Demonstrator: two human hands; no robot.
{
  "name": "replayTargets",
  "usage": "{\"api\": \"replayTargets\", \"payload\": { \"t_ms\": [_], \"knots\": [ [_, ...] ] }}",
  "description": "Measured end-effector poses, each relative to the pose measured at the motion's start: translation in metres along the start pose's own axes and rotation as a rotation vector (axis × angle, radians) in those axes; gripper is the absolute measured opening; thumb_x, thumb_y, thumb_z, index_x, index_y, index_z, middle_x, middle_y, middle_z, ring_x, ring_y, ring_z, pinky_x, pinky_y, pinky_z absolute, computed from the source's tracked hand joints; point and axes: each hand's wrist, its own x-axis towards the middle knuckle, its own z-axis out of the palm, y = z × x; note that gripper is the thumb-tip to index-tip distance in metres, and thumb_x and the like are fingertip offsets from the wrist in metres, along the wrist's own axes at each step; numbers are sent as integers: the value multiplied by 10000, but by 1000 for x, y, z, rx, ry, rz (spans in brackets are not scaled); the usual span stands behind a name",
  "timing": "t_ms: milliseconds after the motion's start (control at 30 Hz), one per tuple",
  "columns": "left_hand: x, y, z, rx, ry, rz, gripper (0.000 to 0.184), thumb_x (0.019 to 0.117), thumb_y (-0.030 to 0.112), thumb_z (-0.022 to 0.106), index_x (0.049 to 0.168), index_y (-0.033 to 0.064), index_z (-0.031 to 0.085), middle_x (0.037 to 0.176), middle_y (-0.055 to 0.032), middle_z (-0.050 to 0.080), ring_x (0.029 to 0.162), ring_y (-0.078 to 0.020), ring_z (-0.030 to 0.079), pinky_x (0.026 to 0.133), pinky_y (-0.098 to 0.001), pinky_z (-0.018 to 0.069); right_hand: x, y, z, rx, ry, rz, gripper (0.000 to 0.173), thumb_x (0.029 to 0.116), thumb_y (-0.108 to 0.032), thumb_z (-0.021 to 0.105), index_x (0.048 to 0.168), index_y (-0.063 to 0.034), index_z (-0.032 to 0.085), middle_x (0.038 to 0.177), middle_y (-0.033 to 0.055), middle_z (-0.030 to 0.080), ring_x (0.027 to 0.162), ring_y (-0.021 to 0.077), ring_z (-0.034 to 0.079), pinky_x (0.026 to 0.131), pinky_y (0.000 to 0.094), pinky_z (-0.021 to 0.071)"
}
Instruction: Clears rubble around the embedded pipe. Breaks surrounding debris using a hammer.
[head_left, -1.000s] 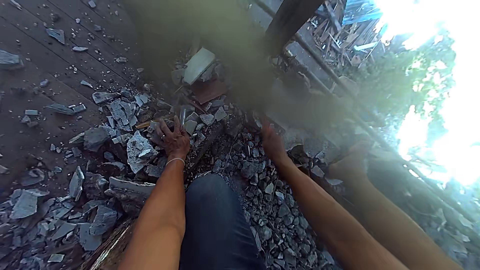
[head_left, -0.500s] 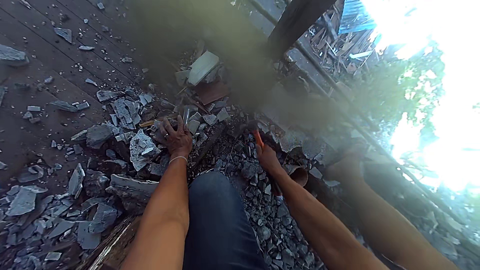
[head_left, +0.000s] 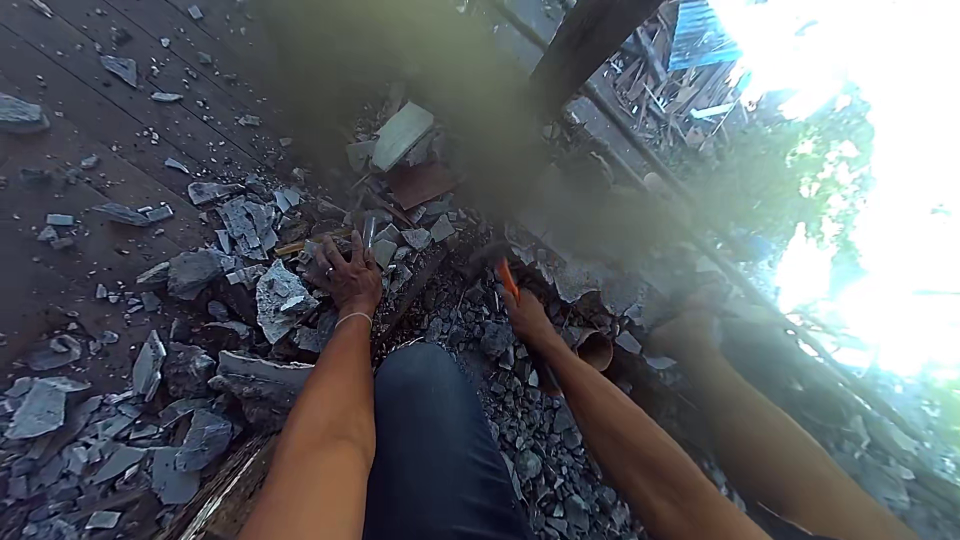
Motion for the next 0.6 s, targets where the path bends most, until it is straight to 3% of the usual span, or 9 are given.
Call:
{"api": "replayTargets", "payload": {
  "t_ms": [33,100,233,333,367,400,433,533,600],
  "knots": [
    [3,0,0,-5,3,-1,548,1089,535,276,1613,380,324,1717,-152,169,1565,-469,124,1134,-816,108,2,-3,-7,-18,-127,4,595,1063,-588,400,1040,-52,655,776,94,609,658,229,615,637,460,545],
    [-3,-3,1,-10,-10,6,549,1089,526,288,1612,367,332,1714,-166,170,1560,-484,126,1126,-825,110,-9,-13,-31,-14,-180,-27,587,1054,-590,434,993,-59,675,738,87,601,625,217,599,617,451,535],
    [-2,-3,-1,-28,-14,23,549,1088,525,298,1614,374,330,1713,-165,175,1550,-499,145,1099,-849,133,-18,-43,-74,272,218,-138,660,1072,-619,330,965,-43,633,649,110,588,533,263,608,550,493,570],
    [-2,-2,-2,-18,-9,15,550,1086,529,290,1612,374,334,1715,-165,168,1552,-493,144,1106,-838,141,-6,-34,-39,474,545,-211,565,1096,-572,287,1072,-81,565,616,68,523,475,227,560,487,465,554],
    [-2,-2,-2,-16,-9,14,551,1086,528,293,1613,370,335,1715,-166,165,1553,-492,142,1107,-838,138,-2,-19,-17,366,530,-192,548,1107,-513,289,1139,-43,568,671,102,574,547,249,611,555,482,577],
    [-3,-2,-2,-11,-12,12,550,1087,527,294,1612,368,335,1715,-166,166,1554,-490,141,1108,-837,138,-2,-3,-2,231,394,-116,542,1102,-471,333,1195,-8,598,766,145,639,667,280,658,673,516,584],
    [-3,0,-2,-4,-14,11,548,1090,520,293,1614,366,333,1713,-166,172,1555,-489,144,1106,-837,141,0,6,1,139,201,-8,554,1088,-501,376,1168,-15,631,818,141,654,718,272,661,717,515,570],
    [3,-2,-2,6,1,8,549,1088,527,283,1611,368,339,1711,-158,187,1557,-481,146,1111,-832,137,8,-3,-35,107,-156,111,580,1074,-567,406,1064,-40,649,754,87,589,598,213,590,594,435,548],
    [-1,-3,0,14,-10,7,556,1084,543,275,1611,377,335,1712,-153,185,1560,-474,140,1111,-831,140,0,-14,-67,111,-116,69,620,1066,-600,393,1031,-42,660,741,92,603,603,219,601,604,438,549]
  ]
}}
